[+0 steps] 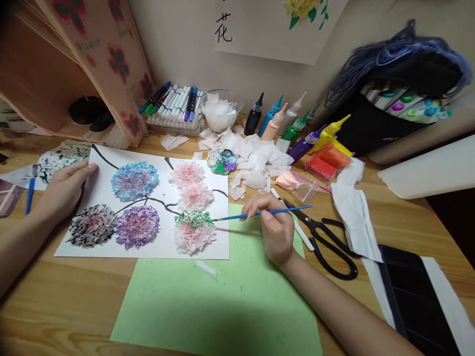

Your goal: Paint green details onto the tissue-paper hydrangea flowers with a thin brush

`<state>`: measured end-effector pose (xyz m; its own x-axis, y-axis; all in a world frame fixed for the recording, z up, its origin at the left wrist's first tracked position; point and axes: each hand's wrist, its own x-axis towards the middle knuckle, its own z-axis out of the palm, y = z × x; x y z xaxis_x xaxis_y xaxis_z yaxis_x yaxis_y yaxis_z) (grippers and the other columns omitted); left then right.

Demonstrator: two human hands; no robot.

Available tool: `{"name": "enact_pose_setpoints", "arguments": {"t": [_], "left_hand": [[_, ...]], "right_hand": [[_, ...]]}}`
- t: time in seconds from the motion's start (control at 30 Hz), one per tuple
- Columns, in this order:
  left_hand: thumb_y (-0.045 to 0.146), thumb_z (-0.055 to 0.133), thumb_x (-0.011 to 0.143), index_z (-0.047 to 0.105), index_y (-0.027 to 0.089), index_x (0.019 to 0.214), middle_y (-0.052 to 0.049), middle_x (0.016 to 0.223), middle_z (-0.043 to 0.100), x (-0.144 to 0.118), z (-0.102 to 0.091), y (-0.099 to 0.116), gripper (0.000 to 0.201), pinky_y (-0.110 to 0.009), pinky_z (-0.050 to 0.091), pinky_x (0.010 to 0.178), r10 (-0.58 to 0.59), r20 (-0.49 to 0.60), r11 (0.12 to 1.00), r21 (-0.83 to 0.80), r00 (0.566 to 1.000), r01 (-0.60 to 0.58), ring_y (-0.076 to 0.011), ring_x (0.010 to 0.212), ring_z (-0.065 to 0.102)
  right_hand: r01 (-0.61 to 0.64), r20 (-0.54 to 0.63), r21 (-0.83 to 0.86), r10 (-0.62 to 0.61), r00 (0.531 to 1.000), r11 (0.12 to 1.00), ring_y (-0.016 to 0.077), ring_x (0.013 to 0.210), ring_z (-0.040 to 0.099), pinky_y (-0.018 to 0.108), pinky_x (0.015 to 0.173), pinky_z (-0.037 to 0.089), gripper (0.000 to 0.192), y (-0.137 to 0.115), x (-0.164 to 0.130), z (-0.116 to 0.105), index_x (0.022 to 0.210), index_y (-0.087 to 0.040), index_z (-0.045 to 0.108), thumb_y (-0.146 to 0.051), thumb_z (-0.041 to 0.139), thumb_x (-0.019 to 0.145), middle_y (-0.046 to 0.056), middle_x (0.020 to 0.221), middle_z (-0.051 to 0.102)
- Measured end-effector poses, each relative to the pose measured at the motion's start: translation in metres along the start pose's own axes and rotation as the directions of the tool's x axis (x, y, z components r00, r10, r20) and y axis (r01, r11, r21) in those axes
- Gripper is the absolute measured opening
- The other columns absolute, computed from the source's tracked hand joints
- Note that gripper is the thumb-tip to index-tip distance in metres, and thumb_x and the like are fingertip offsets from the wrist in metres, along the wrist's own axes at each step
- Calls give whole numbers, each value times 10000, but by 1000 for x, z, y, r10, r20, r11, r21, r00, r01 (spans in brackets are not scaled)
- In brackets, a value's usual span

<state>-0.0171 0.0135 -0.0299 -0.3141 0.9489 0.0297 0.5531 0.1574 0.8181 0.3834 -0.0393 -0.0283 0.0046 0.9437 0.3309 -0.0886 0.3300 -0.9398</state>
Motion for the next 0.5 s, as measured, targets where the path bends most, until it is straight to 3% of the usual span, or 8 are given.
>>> {"name": "enact_pose_setpoints", "arguments": {"t": [0.23,0.5], "left_hand": [[432,582,753,681,163,945,12,759,645,1,2,-3,345,-241,427,641,-21,14,994,-111,1000,23,-171,690,553],[419,605,771,690,163,1005,3,811,673,3,2,-11,357,-243,438,665,2,21,988,-154,1000,1,-168,708,580]], "right_hand": [[0,84,-38,3,996,999,198,625,524,350,637,395,180,5,-2,-4,703,-219,603,-304,501,825,39,658,604],[-4,26,-20,4,1000,1000,201,603,502,353,608,393,213,2,-1,-2,672,-242,599,-343,508,837,37,610,566]]}}
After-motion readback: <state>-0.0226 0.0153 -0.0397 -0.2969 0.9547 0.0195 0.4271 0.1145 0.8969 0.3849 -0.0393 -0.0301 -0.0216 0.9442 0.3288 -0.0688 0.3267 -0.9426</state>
